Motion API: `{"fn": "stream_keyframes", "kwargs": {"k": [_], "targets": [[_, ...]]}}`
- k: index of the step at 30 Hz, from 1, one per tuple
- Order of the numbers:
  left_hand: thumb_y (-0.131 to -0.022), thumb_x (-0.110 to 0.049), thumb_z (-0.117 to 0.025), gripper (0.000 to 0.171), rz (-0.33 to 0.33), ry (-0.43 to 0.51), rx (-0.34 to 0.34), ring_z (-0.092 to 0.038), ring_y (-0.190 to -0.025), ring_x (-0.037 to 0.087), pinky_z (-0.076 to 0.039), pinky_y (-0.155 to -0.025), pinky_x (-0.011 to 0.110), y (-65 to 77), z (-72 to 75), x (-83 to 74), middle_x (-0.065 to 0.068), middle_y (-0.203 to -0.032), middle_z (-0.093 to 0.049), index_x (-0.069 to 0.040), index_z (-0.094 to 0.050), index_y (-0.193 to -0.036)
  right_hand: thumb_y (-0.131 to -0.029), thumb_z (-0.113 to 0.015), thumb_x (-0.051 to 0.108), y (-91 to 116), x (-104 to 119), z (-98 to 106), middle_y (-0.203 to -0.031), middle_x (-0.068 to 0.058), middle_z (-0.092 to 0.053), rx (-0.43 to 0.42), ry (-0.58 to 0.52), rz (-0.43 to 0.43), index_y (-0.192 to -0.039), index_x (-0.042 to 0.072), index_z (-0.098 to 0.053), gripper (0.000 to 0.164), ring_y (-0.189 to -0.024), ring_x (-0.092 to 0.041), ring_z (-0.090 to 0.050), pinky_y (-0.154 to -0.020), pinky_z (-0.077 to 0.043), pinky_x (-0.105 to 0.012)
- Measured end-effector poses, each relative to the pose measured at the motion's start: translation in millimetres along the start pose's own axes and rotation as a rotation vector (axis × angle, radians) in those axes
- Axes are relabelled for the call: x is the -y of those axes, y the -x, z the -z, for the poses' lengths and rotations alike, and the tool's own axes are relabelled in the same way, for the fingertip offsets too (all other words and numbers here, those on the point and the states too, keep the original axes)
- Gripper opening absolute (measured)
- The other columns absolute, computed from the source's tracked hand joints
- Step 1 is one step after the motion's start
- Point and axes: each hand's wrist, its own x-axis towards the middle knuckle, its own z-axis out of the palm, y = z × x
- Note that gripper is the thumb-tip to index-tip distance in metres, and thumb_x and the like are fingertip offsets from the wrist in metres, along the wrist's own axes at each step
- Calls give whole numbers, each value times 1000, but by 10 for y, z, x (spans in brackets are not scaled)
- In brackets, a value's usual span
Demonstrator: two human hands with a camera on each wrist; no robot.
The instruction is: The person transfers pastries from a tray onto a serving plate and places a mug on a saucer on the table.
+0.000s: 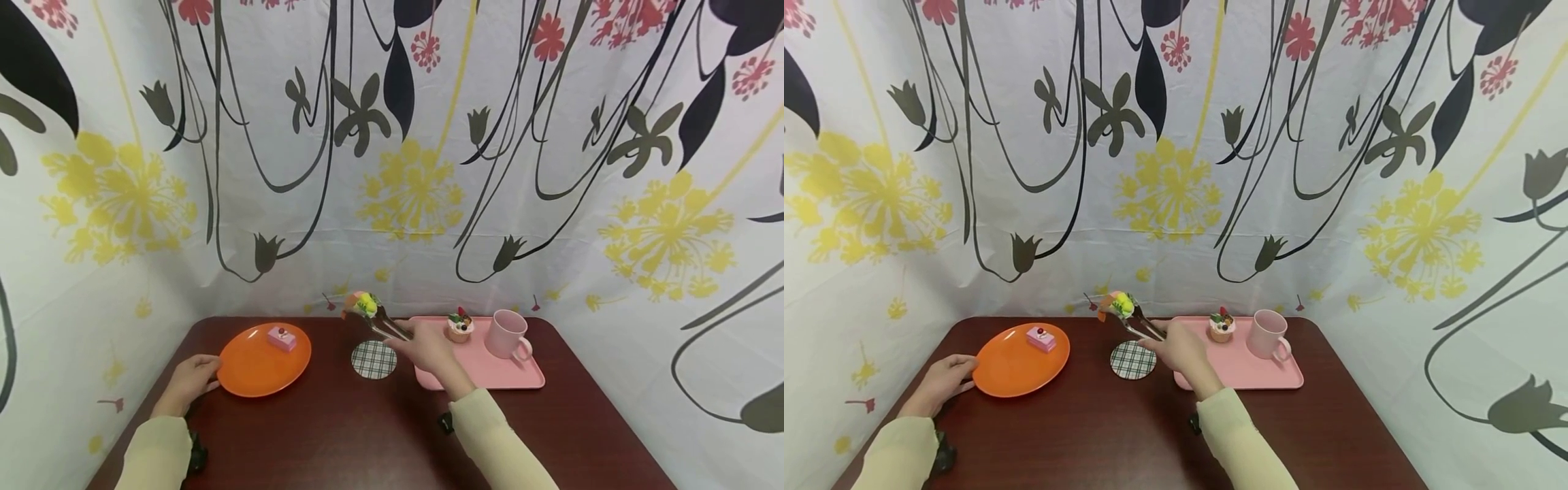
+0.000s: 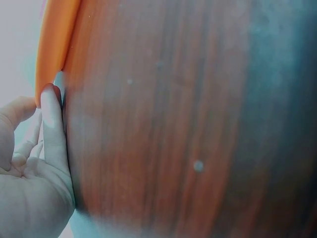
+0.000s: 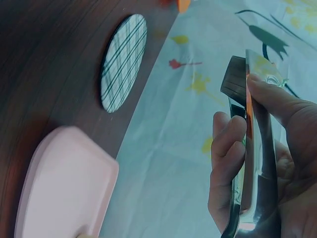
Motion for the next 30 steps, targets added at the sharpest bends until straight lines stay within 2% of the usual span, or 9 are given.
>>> {"fn": "stream_keyframes", "kwargs": {"k": [5, 9, 14, 21, 30], "targets": [[-115, -36, -46, 64, -2, 0, -5, -62, -131, 41, -66, -92, 31, 4, 5, 11, 39, -156, -41, 14, -37, -154, -94, -81, 51, -20, 145, -69, -89, 2, -72, 6, 3, -2, -139, 27, -75, 51, -67, -16, -54, -61, -45, -31], [-116, -36, -46, 64, 3, 7, -10, -61, -133, 43, -66, -92, 31, 0, -2, 24, 39, -157, -41, 14, -37, -155, -93, -80, 55, -25, 255, -115, -87, 2, -73, 24, 4, -12, -140, 27, -74, 54, -70, -17, -57, -61, -47, -32], [-116, -35, -46, 64, 6, 1, -10, -60, -134, 45, -66, -93, 33, 4, -6, 35, 39, -156, -41, 15, -36, -155, -93, -81, 53, -38, 318, -195, -97, 4, -76, 42, -13, -4, -142, 25, -73, 57, -79, -17, -60, -69, -50, -36], [-115, -36, -47, 66, 14, -2, 11, -56, -138, 48, -65, -96, 35, -4, 23, 31, 39, -157, -40, 14, -34, -156, -93, -81, 52, -64, 384, -300, -99, 2, -77, 73, -44, 4, -145, 21, -71, 60, -74, -17, -58, -63, -48, -34], [-115, -35, -48, 65, 30, 4, 15, -58, -138, 46, -65, -98, 36, 7, 20, -9, 38, -158, -40, 13, -35, -157, -93, -81, 54, -61, 575, -470, -83, 2, -71, 96, -42, 15, -145, 26, -71, 60, -67, -16, -55, -57, -45, -34]]}}
